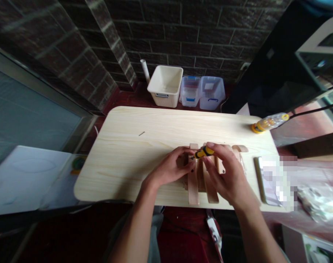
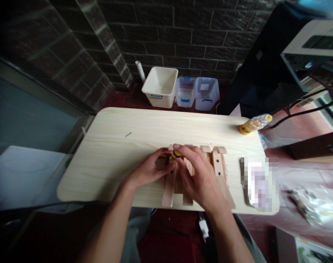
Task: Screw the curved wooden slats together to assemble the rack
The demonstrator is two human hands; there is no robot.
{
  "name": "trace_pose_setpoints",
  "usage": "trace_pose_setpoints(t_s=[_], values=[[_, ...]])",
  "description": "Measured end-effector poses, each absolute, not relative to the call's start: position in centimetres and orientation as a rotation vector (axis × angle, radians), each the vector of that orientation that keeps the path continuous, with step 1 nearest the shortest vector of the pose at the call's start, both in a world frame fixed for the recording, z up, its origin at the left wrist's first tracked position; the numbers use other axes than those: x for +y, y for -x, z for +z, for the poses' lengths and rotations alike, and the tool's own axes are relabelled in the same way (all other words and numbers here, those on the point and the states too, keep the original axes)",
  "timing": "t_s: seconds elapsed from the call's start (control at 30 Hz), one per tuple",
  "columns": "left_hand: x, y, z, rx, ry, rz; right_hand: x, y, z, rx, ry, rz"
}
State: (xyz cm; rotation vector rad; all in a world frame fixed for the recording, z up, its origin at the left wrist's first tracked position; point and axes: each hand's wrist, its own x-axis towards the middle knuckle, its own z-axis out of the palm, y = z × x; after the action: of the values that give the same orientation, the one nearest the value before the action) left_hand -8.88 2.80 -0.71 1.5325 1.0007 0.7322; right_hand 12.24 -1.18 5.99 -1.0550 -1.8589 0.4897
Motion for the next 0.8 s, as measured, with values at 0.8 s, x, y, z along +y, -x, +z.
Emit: trace_pose_setpoints(t_s=[0.8], values=[[2.89,8.85,-0.37,0.988,-1.534,0.767,-1.61,-12.21,5.99,-1.752,1.046,0.522]])
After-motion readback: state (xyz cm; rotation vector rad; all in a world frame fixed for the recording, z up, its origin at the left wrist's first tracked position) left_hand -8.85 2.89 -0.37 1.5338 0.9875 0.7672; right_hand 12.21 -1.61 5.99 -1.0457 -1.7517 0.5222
